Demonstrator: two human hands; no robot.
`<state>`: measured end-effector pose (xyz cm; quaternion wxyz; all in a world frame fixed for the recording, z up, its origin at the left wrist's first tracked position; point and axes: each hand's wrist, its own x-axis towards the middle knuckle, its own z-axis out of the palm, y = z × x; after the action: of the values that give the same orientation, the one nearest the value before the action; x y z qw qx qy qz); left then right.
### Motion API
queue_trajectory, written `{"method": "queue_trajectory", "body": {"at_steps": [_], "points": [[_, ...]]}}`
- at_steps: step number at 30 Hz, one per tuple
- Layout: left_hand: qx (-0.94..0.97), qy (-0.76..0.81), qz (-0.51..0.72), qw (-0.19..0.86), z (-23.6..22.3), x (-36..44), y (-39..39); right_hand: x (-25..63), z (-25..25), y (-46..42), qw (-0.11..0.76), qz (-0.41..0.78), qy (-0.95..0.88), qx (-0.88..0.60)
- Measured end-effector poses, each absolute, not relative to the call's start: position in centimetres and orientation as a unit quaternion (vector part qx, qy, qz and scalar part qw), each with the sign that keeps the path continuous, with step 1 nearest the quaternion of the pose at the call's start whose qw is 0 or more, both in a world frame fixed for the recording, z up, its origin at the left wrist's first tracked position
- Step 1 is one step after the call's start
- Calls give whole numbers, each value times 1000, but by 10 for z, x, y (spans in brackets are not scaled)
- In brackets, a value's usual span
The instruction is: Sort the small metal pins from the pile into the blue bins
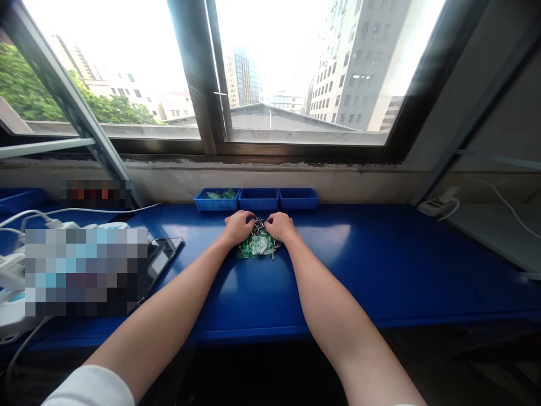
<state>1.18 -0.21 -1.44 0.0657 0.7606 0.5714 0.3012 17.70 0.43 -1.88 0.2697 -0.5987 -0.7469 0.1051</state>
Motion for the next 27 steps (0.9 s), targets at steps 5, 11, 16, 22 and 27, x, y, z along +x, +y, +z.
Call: {"method": "queue_trajectory", "body": {"at_steps": [5, 11, 16, 22, 27], "points": [[770, 566, 289, 62, -16, 13, -1, 178, -20, 5, 285, 121, -747, -588], [770, 569, 282, 62, -16, 14, -2, 180, -17, 4, 319, 133, -728, -593], [775, 561, 282, 67, -16, 13, -2, 180, -17, 4, 322, 122, -726, -595], [776, 554, 293, 66, -18, 13, 0, 178, -19, 7, 304, 88, -704, -636], [778, 546, 302, 79, -17, 12, 0, 178, -20, 8, 295, 117, -715, -623]]}}
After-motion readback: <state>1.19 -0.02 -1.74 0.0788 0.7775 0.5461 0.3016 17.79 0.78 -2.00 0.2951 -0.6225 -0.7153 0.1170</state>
